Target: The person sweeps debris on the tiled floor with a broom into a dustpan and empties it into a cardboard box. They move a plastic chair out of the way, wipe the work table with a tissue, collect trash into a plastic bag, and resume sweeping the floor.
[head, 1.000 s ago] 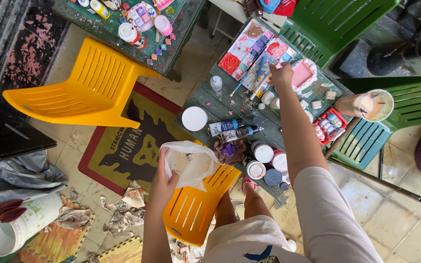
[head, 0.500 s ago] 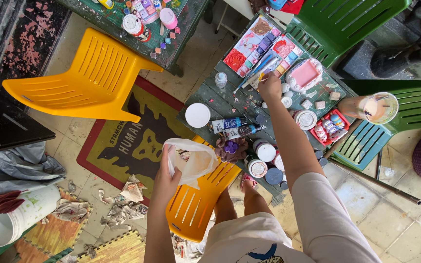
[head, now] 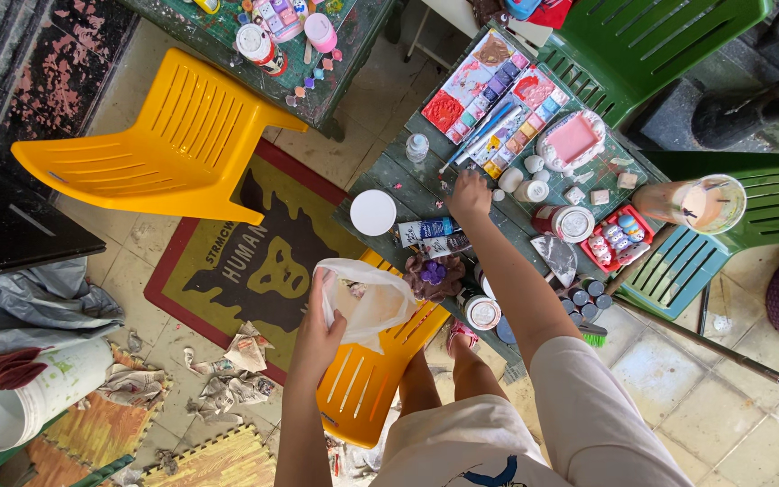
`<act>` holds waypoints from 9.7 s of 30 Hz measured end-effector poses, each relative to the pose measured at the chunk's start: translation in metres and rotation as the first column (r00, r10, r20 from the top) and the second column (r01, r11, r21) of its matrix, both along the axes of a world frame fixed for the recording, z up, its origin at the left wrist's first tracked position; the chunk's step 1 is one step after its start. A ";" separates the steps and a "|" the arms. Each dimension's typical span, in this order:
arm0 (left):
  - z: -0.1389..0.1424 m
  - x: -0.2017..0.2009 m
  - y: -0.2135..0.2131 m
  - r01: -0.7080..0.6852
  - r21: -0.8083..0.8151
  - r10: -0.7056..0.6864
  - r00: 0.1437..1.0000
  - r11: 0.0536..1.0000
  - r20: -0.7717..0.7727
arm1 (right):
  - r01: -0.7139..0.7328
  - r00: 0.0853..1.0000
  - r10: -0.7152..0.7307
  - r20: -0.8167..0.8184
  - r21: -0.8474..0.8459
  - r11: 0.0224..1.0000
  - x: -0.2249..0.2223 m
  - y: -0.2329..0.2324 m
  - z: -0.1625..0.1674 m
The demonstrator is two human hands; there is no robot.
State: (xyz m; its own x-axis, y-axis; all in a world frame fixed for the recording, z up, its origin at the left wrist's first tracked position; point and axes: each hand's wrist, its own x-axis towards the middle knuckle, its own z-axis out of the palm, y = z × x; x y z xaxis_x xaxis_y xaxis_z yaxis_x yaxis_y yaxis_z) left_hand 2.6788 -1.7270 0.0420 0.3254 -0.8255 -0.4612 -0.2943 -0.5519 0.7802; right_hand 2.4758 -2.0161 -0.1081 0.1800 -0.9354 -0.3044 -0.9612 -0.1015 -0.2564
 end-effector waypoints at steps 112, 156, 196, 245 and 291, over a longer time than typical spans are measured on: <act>-0.014 0.001 0.016 -0.090 -0.061 0.082 0.988 0.994 -0.133 | 0.088 0.869 -0.024 0.494 -0.107 0.990 -0.016 0.005 0.029; -0.021 -0.007 0.017 -0.070 0.010 0.071 0.991 0.998 -0.113 | -0.470 0.852 0.509 0.119 -0.252 0.846 -0.008 0.018 0.006; -0.001 -0.051 -0.008 -0.047 -0.081 0.033 0.987 0.996 -0.159 | -0.487 0.849 0.408 -0.336 -0.196 0.851 -0.014 0.007 0.017; -0.008 -0.072 -0.025 0.043 -0.198 -0.076 0.983 0.979 -0.165 | -0.160 0.580 0.049 0.813 0.055 0.986 -0.103 0.056 0.107; 0.117 -0.077 -0.016 0.260 -0.384 -0.220 0.965 0.886 0.145 | 0.107 0.376 -0.235 0.896 0.210 0.972 -0.116 0.207 0.217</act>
State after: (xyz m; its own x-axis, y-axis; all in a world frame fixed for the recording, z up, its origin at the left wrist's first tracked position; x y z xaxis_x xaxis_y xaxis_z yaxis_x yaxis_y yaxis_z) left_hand 2.6013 -1.7426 0.1585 0.1197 -0.9912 -0.0568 -0.4613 -0.1062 0.8809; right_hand 2.3602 -1.8090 0.1087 0.2476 -0.9566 -0.1537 -0.1362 0.1227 -0.9830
